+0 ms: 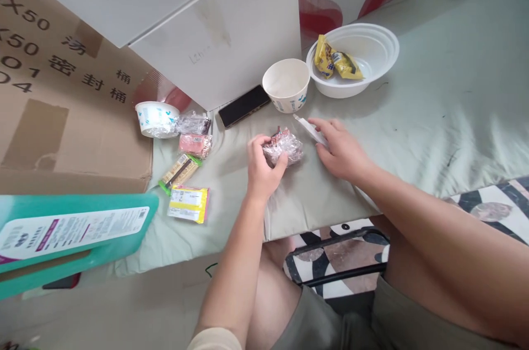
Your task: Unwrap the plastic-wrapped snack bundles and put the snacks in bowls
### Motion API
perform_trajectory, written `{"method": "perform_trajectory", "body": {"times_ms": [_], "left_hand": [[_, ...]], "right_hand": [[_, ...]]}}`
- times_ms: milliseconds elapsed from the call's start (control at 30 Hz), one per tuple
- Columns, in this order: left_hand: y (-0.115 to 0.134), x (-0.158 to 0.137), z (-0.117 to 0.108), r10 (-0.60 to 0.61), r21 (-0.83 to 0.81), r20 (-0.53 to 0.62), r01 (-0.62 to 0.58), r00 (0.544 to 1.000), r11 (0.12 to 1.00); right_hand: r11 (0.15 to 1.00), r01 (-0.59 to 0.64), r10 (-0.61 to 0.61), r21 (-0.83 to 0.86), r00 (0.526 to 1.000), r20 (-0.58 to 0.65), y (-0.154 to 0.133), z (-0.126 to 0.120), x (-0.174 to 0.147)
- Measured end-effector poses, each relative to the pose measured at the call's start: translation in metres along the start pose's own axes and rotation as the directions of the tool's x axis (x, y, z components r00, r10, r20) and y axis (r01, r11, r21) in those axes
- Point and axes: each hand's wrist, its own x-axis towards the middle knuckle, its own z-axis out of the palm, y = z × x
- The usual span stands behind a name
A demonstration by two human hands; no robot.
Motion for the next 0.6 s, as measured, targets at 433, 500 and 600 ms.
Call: {"method": "perform_trajectory", "body": {"times_ms": [433, 500, 600], "left_hand": [[0.002, 0.005, -0.006, 0.077, 0.030, 0.024, -0.078, 0.997, 0.996], [0.003, 0.005, -0.005, 0.028, -0.056, 0.020, -0.026, 0.999, 0.998], [0.004, 0.004, -0.003, -0.145, -0.263, 0.008, 0.142, 0.989, 0.954]], "right_hand": [[0.952, 0.001, -0.048, -0.305, 0.988, -0.144, 0.005, -0.004, 0.004], [0.980, 0.076, -0.092, -0.185, 0.992, -0.082, -0.003, -0.004, 0.002], [0.986, 0.165, -0.166, 0.021, 0.986, 0.020, -0.015, -0.003, -0.002]]}}
